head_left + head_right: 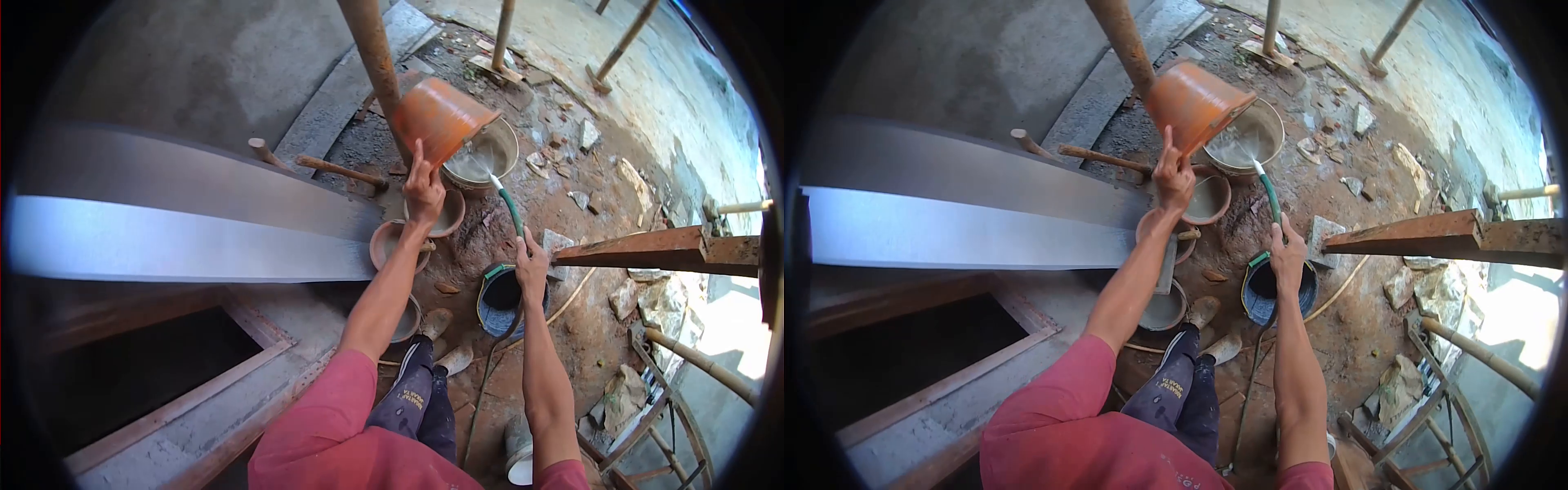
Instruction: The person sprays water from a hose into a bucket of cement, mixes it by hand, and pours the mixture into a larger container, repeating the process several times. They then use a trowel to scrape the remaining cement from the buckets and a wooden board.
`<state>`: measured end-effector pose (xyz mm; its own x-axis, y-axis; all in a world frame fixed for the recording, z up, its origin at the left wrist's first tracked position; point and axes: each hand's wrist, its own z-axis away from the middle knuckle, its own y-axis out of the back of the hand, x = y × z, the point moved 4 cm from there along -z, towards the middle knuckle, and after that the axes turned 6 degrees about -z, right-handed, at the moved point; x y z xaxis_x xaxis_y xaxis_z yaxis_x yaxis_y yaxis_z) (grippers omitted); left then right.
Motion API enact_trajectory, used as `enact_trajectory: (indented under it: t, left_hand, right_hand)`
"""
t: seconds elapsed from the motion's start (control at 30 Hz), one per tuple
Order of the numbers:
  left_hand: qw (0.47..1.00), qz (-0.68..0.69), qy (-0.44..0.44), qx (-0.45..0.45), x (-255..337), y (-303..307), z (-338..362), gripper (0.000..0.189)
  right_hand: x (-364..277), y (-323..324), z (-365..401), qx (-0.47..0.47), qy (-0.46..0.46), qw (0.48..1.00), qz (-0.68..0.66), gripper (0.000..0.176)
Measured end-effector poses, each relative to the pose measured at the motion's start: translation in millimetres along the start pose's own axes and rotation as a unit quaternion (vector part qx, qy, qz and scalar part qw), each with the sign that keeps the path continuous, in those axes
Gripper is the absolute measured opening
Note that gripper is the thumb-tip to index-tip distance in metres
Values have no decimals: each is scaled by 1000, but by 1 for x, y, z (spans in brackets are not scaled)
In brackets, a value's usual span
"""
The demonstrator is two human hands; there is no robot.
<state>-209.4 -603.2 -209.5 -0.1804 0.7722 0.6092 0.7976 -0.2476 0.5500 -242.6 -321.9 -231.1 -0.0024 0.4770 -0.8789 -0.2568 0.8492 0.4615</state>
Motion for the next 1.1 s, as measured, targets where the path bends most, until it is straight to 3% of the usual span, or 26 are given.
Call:
enact_trajectory:
  t: [0.07,0.13,0.2,0.37,0.43,0.5,0.6,0.63,0.7,0.73,0.8,0.93,1.1]
  left_hand:
    - [998,-32,42,46,9,46,20,11]
    - [979,48,187,59,3,87,44,14]
    - [942,158,272,116,-4,119,59,18]
    - [941,13,245,232,-35,164,-6,32]
    - [923,-4,246,296,-63,156,-41,35]
    - [902,36,327,279,-87,141,-79,33]
    - [886,87,319,325,-165,97,-109,32]
    - [861,123,389,302,-190,82,-116,34]
    - [816,188,475,272,-216,56,-120,44]
    - [817,187,476,269,-226,44,-119,44]
    - [756,252,539,273,-247,16,-116,37]
    - [716,192,606,290,-279,-25,-102,35]
    - [718,188,620,257,-348,-66,-72,47]
  right_hand:
    - [-2,2,2,-6,32,999,5,42]
    - [-5,4,8,-34,-11,999,28,41]
    - [-10,6,13,-38,-14,999,30,41]
    - [-5,-5,1,-43,-8,999,21,41]
    - [8,-16,-6,-44,6,999,9,41]
    - [24,-23,-12,-31,38,999,-10,41]
    - [11,-25,-11,-58,-55,997,-5,43]
    - [7,-28,-14,-61,-59,996,-3,43]
    - [5,-30,-13,-65,-84,994,20,44]
    - [2,-28,-14,-64,-88,994,20,44]
    - [2,-30,-15,-59,-124,990,37,43]
    - [19,-27,-13,-46,-119,992,22,42]
    - [20,-27,-14,-39,-159,987,-10,41]
